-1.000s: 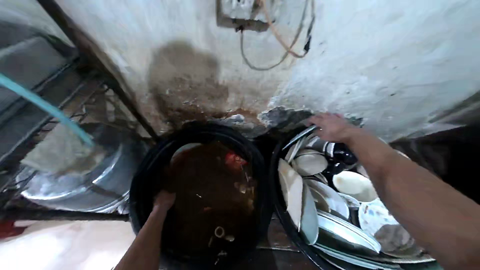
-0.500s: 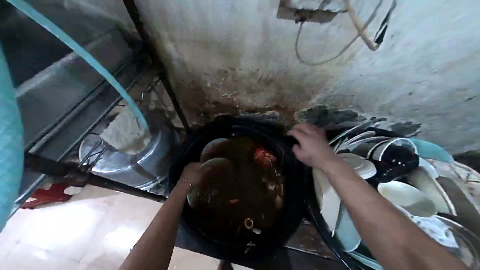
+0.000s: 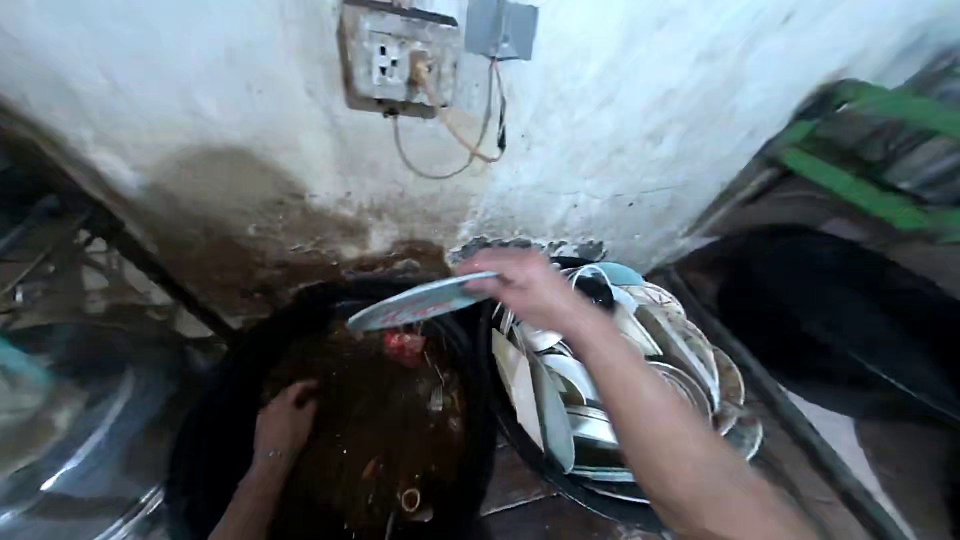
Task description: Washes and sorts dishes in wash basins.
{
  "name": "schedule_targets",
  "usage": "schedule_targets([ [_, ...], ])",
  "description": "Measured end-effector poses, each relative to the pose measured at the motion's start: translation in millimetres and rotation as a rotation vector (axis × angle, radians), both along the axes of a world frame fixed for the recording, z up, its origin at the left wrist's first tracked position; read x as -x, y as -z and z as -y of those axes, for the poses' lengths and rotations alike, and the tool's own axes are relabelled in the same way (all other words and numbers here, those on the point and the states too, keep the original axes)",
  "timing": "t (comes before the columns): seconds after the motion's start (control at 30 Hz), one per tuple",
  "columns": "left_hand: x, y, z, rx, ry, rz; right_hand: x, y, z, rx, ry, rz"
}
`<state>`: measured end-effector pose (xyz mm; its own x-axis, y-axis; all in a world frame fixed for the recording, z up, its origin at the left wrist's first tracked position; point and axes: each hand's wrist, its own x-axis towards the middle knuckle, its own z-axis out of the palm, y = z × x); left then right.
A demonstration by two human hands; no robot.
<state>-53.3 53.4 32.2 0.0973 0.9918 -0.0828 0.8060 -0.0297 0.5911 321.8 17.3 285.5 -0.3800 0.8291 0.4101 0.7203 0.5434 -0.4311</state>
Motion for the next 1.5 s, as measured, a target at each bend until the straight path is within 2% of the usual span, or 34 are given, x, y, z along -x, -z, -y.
schedule_targets([
  [0.1,16,55,2,0.007,-0.353,0.033,-91,-56,21,-0.105,0.23,0.222],
  [0.2,23,85,-11,0.133,-0.516,0.122,-180,-72,25,0.006,0.565,0.406],
  [0.27,22,97,-21,0.238,-0.545,0.164,-231,-60,12,0.15,0.78,0.432],
  [0.33,19,98,-26,0.274,-0.591,0.22,-277,-37,-2,0.245,0.865,0.433],
  [0.43,14,92,-20,0.289,-0.662,0.253,-329,3,-22,0.234,0.779,0.45],
  [0.5,15,89,-12,0.283,-0.695,0.244,-342,21,-39,0.233,0.69,0.48],
  [0.63,22,87,9,0.309,-0.725,0.255,-330,43,-74,0.37,0.603,0.426],
  [0.77,30,92,23,0.278,-0.765,0.356,-325,60,-113,0.362,0.53,0.447],
  [0.83,24,90,28,0.26,-0.805,0.466,-322,63,-121,0.423,0.514,0.489],
  [0.93,3,77,30,0.191,-0.823,0.751,-317,83,-109,0.541,0.523,0.472],
  [1.0,-5,72,25,0.16,-0.809,0.836,-320,94,-104,0.522,0.572,0.436],
  [1.07,-11,65,26,0.182,-0.818,0.843,-319,98,-104,0.464,0.627,0.405],
  [1.2,-24,49,29,0.284,-0.84,0.747,-317,103,-91,0.489,0.826,0.349],
  [1.3,-20,59,38,0.37,-0.843,0.753,-315,102,-98,0.544,0.773,0.358],
  [1.4,-8,81,42,0.448,-0.882,0.824,-266,86,-103,0.428,0.773,0.302],
  [1.43,-8,86,43,0.451,-0.889,0.873,-235,78,-101,0.341,0.778,0.254],
  [1.5,-13,81,40,0.428,-0.908,0.922,-158,67,-90,0.129,0.656,0.185],
])
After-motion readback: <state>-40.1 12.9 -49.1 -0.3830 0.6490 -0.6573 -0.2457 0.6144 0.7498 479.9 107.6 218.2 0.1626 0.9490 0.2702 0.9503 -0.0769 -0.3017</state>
